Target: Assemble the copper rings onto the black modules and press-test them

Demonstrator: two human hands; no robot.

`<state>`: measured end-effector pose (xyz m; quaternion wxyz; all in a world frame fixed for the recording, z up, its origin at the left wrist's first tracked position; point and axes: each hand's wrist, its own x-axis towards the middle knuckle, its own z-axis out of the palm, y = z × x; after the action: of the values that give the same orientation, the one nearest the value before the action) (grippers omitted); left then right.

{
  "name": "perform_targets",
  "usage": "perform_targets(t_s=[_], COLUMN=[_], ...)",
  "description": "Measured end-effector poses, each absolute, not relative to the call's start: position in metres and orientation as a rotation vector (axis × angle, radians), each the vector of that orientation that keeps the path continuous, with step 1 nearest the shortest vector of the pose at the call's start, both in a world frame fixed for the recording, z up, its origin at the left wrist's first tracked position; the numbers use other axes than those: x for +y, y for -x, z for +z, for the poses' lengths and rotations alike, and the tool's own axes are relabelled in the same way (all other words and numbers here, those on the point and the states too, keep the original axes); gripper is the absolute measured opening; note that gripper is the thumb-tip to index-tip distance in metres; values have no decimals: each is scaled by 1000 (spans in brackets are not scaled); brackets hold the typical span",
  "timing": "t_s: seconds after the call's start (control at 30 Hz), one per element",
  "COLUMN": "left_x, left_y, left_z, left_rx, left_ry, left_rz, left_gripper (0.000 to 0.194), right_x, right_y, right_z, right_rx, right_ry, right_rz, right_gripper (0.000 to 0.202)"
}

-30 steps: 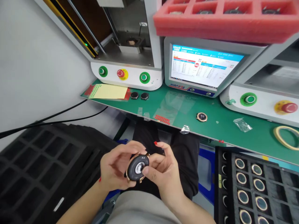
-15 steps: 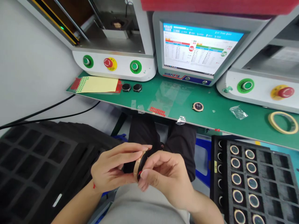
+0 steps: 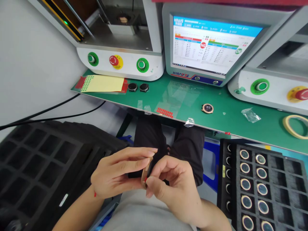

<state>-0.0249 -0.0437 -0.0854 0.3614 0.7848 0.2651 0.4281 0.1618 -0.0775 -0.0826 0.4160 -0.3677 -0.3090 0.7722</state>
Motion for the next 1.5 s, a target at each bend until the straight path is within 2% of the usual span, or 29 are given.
perform_targets(t_s=[0.43,0.6,0.67,0.77,0.87,1.0,1.27,1.5], left_x=[-45,-42,-41,-40,-39,-40,-47,-53], left_y=[27,24,21,16,14,11,2,0], left_z=[-88,-97,-101,-104,-106,-108,-109,-112], left_rx=[717,678,654,616,552,574,829,875], left_ry=[-2095,-1972,-1764,-1194,-696,-429,-681,-868], left_rz=[1094,1138,1150,1082,959,940,1027,1106], left_gripper=[48,54,55,47,35,30,32,32], right_x=[-76,-72,-71,-69,-64,-64,-71,-71], right_y=[-160,-151,-150,-154,-164,-169,-160,-149], right_z=[-86,-97,-100,-99,-97,-101,-109,-111], right_rx=[-678,-459,-416,-426,-434,-526,-743,-875], right_ry=[879,737,631,514,604,688,788,892], right_rz=[1946,2002,2013,2011,1867,1719,1499,1309], right_gripper=[16,30,35,26,18,15,13,10])
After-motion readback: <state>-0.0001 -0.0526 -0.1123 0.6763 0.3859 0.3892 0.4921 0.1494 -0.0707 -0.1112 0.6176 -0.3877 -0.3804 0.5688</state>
